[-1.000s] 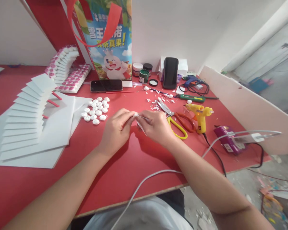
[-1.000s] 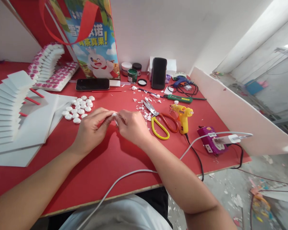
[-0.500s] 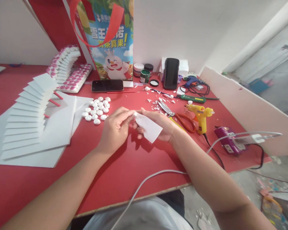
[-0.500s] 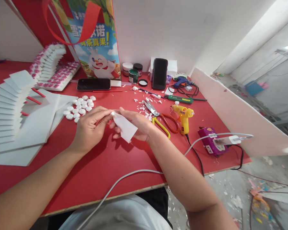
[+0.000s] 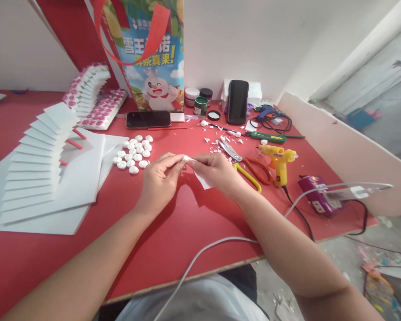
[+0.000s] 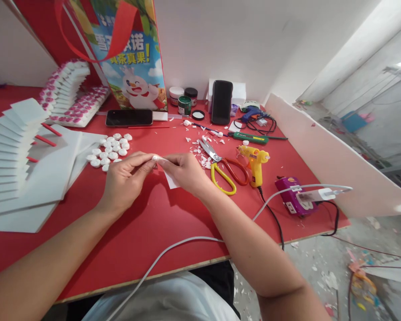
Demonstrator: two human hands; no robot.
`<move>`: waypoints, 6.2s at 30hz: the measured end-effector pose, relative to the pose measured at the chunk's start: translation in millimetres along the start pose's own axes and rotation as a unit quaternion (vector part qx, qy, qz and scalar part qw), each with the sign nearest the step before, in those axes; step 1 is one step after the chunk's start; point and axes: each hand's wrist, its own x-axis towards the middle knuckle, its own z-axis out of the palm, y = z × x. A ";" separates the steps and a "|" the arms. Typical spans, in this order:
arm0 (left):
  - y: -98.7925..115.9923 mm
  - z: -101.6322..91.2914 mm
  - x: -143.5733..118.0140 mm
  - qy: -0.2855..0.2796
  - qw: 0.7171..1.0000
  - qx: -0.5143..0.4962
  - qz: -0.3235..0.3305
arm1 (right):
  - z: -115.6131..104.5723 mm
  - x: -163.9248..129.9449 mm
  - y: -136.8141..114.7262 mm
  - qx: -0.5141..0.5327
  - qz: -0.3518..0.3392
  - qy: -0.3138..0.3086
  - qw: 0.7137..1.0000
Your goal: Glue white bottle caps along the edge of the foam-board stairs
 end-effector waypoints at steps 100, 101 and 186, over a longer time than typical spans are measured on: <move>-1.1 -9.1 7.2 -0.055 0.997 -0.044 -0.015 | -13.5 1.7 -2.9 0.241 0.073 -0.168 0.953; -1.8 -8.4 6.7 -0.051 0.997 -0.053 -0.024 | -12.1 2.2 -2.3 0.216 0.062 -0.145 0.964; -8.9 -10.6 10.9 -0.093 0.954 -0.232 -0.167 | -4.6 -9.0 0.3 -0.162 -0.177 0.044 0.970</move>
